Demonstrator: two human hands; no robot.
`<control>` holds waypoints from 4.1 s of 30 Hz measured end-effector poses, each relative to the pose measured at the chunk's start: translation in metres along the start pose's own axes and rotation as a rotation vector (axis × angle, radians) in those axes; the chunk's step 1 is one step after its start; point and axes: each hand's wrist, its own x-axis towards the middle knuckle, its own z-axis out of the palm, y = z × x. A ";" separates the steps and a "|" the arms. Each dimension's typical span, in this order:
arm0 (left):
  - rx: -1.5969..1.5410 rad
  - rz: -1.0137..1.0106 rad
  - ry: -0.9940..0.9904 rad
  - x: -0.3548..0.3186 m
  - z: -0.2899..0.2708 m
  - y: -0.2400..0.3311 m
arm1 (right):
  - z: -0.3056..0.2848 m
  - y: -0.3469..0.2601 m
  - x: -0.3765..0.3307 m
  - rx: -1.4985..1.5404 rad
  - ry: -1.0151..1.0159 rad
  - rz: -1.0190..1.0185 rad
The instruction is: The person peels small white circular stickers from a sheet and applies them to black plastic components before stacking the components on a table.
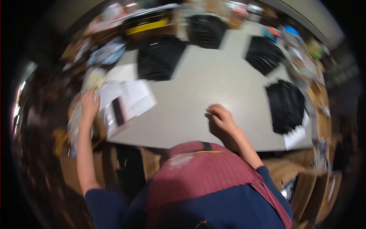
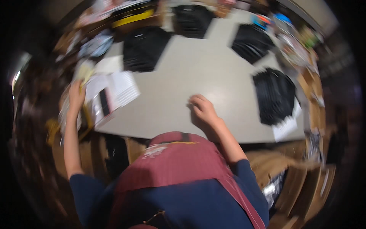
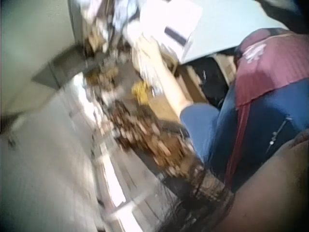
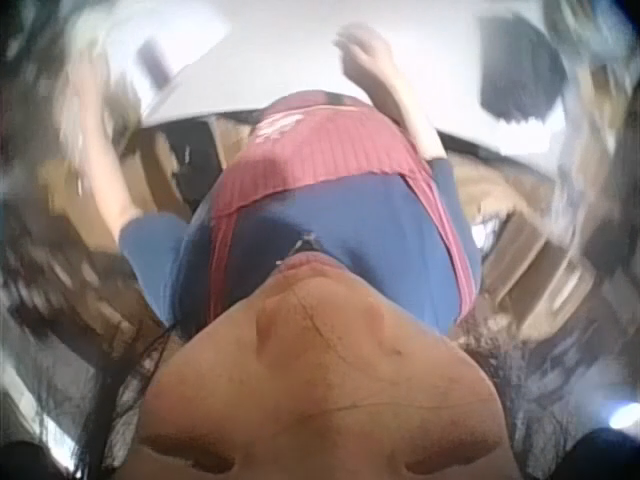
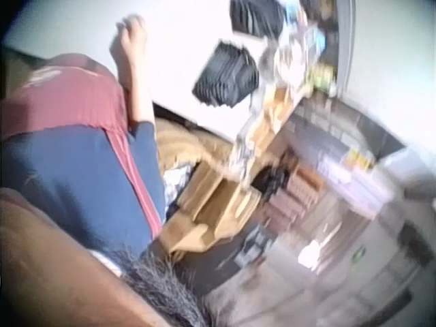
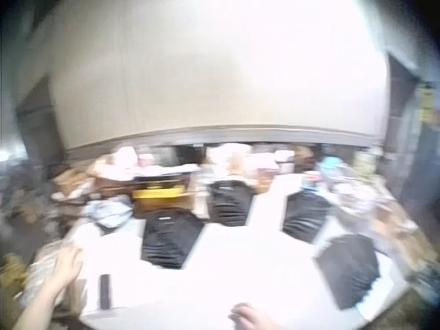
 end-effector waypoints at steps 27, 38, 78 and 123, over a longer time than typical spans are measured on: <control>0.014 0.201 -0.290 -0.039 0.103 0.240 | -0.247 0.092 -0.059 -1.222 0.464 0.333; -0.130 0.054 -0.298 -0.076 0.159 0.273 | -0.094 0.032 0.025 -1.240 0.285 0.248; -0.553 0.894 -0.191 0.003 0.108 0.529 | -0.259 0.144 -0.141 -0.902 0.554 0.533; -1.757 0.137 -0.767 -0.003 -0.073 0.457 | -0.147 -0.134 -0.044 -0.093 0.204 -0.199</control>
